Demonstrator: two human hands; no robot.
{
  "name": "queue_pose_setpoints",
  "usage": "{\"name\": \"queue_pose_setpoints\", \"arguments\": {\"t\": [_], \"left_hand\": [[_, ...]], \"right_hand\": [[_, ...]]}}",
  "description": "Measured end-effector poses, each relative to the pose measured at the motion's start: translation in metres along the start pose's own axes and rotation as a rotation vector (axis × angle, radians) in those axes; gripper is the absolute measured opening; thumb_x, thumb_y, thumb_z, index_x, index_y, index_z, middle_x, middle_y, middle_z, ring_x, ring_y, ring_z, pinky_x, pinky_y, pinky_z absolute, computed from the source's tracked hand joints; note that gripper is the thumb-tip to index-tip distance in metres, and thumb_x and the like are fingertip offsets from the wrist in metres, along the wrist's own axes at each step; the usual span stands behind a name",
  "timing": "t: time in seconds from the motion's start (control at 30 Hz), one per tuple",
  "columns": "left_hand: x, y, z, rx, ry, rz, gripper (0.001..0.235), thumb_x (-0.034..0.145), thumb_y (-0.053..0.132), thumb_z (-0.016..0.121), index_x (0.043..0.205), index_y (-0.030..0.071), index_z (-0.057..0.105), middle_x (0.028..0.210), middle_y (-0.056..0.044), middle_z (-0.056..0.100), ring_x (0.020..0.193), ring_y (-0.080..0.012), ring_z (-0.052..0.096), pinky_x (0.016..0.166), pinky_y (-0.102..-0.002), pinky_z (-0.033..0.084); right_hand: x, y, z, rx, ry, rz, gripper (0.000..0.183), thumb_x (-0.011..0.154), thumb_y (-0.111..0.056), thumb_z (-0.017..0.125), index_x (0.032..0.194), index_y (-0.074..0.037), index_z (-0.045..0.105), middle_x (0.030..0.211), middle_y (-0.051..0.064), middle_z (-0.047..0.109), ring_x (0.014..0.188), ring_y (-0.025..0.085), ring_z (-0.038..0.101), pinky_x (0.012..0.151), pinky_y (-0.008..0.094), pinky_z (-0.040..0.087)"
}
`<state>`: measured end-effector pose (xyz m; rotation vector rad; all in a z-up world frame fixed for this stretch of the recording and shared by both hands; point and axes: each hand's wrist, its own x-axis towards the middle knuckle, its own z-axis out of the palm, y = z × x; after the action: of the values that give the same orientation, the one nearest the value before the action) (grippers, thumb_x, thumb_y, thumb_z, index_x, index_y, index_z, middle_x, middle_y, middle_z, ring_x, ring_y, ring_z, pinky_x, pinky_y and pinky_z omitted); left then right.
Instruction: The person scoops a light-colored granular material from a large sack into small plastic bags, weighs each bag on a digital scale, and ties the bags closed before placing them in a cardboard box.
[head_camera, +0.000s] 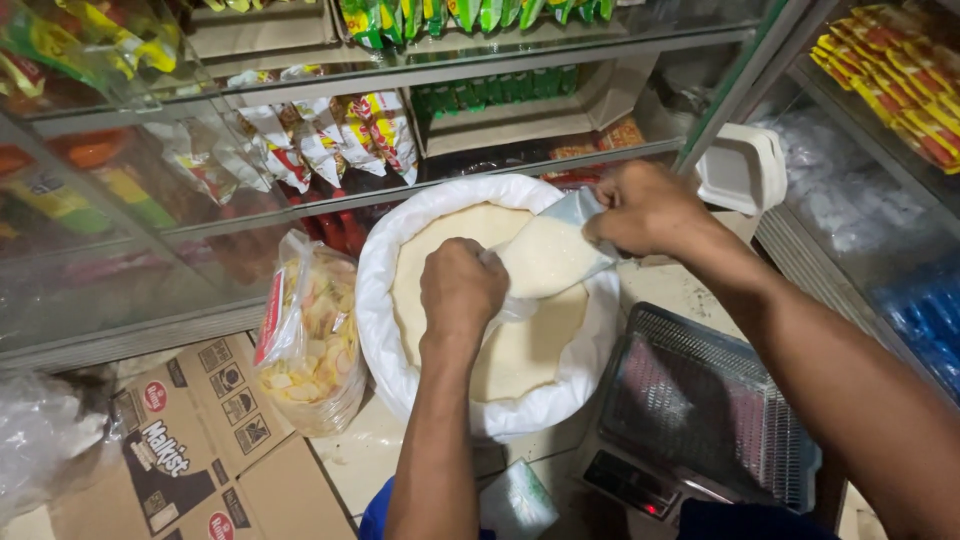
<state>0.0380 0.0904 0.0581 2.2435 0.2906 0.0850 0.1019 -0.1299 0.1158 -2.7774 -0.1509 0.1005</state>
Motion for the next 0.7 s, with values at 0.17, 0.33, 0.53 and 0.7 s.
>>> {"name": "queue_pose_setpoints", "arguments": {"t": [0.17, 0.33, 0.53, 0.7], "left_hand": [[0.007, -0.003, 0.008, -0.082, -0.052, -0.027, 0.029, 0.090, 0.018, 0.059, 0.103, 0.000, 0.078, 0.082, -0.023, 0.074, 0.087, -0.0429, 0.075, 0.074, -0.051, 0.060], [0.012, -0.010, 0.010, -0.180, -0.051, -0.054, 0.031, 0.093, 0.020, 0.057, 0.106, 0.002, 0.078, 0.088, -0.023, 0.075, 0.092, -0.0427, 0.075, 0.078, -0.052, 0.059], [-0.003, 0.002, -0.003, -0.283, 0.027, 0.010, 0.034, 0.096, 0.023, 0.055, 0.113, 0.005, 0.078, 0.107, -0.023, 0.076, 0.109, -0.0446, 0.070, 0.091, -0.053, 0.055], [-0.007, 0.006, -0.013, -0.372, 0.064, 0.000, 0.037, 0.098, 0.021, 0.053, 0.123, 0.003, 0.073, 0.114, -0.026, 0.074, 0.119, -0.0435, 0.066, 0.102, -0.053, 0.051]], "right_hand": [[-0.011, -0.050, -0.012, -0.307, 0.018, -0.066, 0.017, 0.070, -0.025, 0.071, 0.076, -0.011, 0.079, 0.075, 0.018, 0.074, 0.086, 0.040, 0.075, 0.077, 0.053, 0.060], [0.003, -0.078, -0.007, -0.527, 0.148, -0.297, 0.016, 0.070, -0.021, 0.074, 0.080, -0.010, 0.081, 0.069, 0.015, 0.073, 0.074, 0.036, 0.077, 0.068, 0.050, 0.062], [-0.015, -0.114, 0.002, -0.621, 0.261, -0.483, 0.011, 0.077, -0.007, 0.066, 0.076, -0.005, 0.078, 0.066, 0.017, 0.071, 0.064, 0.037, 0.073, 0.057, 0.054, 0.061], [-0.055, -0.133, -0.023, -0.751, 0.236, -0.421, 0.016, 0.085, -0.014, 0.067, 0.084, -0.010, 0.082, 0.084, 0.012, 0.076, 0.078, 0.038, 0.078, 0.065, 0.057, 0.062]]}}
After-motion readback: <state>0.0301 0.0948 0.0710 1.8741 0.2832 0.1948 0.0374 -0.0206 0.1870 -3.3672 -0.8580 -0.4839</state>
